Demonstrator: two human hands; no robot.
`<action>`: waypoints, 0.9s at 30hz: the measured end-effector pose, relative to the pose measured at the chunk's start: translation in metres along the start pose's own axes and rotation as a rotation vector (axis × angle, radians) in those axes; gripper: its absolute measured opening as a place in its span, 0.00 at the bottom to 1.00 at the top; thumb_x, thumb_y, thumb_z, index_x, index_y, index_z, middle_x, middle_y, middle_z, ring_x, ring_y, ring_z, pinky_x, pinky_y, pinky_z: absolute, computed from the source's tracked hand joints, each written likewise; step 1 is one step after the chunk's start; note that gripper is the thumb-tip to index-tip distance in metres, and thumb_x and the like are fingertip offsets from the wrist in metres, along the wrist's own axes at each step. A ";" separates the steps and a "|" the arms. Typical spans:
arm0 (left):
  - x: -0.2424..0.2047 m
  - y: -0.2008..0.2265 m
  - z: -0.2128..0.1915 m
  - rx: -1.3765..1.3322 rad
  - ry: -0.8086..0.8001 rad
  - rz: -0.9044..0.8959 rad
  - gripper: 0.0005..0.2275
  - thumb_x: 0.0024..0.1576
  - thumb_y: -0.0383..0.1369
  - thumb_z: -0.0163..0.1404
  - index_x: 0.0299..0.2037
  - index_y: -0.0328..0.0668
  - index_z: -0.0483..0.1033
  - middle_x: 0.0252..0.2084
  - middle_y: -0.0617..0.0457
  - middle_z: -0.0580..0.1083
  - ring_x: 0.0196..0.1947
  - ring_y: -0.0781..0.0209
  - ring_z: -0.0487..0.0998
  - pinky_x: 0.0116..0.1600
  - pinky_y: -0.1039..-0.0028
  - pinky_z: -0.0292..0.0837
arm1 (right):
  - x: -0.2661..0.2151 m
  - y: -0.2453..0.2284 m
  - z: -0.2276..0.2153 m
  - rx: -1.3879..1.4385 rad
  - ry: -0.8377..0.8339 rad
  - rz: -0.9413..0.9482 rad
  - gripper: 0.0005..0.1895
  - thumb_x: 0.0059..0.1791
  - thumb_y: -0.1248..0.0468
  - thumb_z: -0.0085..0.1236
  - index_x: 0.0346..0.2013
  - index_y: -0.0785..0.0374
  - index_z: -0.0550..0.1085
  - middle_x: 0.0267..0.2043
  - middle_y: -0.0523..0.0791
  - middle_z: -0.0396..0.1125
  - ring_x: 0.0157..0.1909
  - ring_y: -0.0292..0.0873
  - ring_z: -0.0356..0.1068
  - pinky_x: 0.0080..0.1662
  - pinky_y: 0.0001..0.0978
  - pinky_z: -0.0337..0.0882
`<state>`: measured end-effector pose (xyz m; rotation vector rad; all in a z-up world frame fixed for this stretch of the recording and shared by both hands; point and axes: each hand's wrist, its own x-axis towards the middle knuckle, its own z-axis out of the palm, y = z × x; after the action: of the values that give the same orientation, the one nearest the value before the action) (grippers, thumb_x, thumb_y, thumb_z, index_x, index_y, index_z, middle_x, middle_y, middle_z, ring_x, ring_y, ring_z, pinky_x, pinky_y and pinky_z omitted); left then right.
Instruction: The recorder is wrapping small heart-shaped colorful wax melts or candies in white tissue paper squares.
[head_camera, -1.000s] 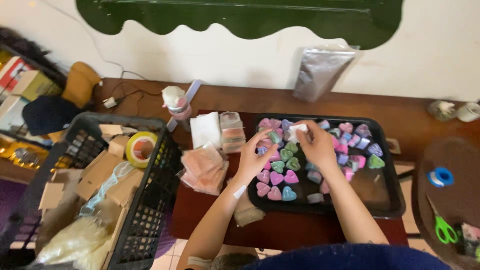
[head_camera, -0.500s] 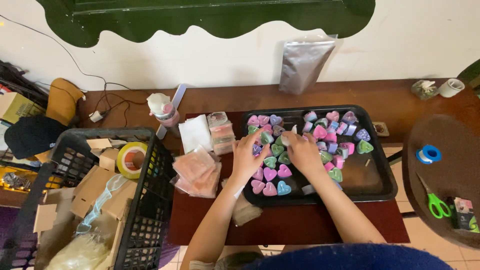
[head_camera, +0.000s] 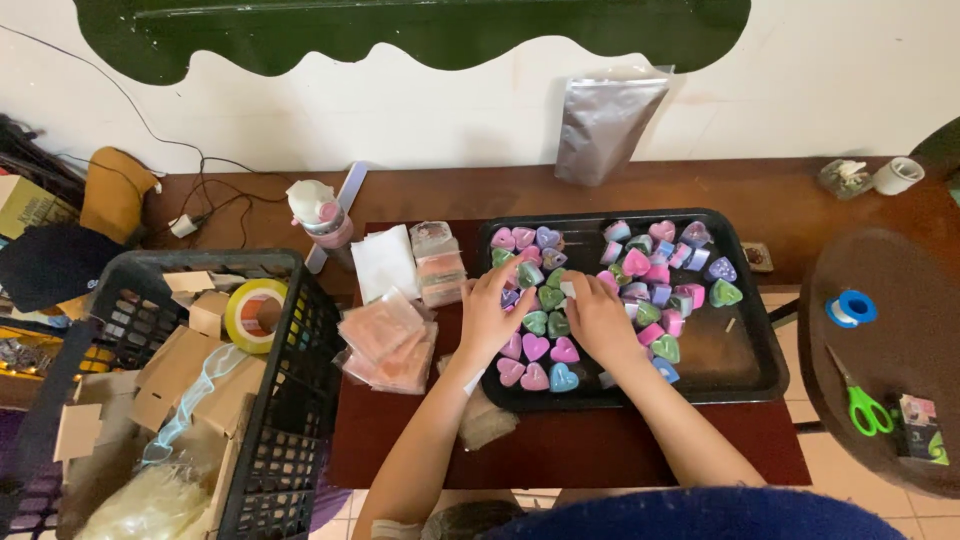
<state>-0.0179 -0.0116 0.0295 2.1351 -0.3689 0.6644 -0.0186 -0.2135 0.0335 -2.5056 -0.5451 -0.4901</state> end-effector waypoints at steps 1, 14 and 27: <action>-0.001 0.000 0.000 0.001 -0.004 0.000 0.22 0.56 0.37 0.60 0.62 0.51 0.73 0.45 0.55 0.79 0.42 0.61 0.79 0.52 0.67 0.62 | 0.001 0.001 -0.002 0.002 0.000 0.004 0.19 0.47 0.71 0.55 0.53 0.62 0.67 0.45 0.55 0.69 0.49 0.62 0.68 0.52 0.52 0.68; 0.000 0.002 0.001 0.011 0.013 0.019 0.22 0.56 0.37 0.60 0.61 0.50 0.73 0.43 0.55 0.79 0.40 0.62 0.79 0.51 0.67 0.62 | 0.007 0.011 0.003 0.006 0.131 -0.152 0.20 0.47 0.74 0.50 0.53 0.64 0.66 0.45 0.56 0.68 0.51 0.63 0.67 0.63 0.61 0.58; -0.002 -0.003 0.007 0.051 -0.003 -0.020 0.22 0.56 0.37 0.60 0.61 0.50 0.73 0.41 0.54 0.79 0.43 0.60 0.79 0.52 0.65 0.62 | -0.014 0.013 -0.005 0.088 -0.244 -0.072 0.12 0.45 0.68 0.53 0.42 0.62 0.66 0.38 0.55 0.70 0.44 0.63 0.69 0.45 0.55 0.67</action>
<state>-0.0155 -0.0157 0.0227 2.1855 -0.3354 0.6657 -0.0250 -0.2307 0.0261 -2.4827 -0.7356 -0.1823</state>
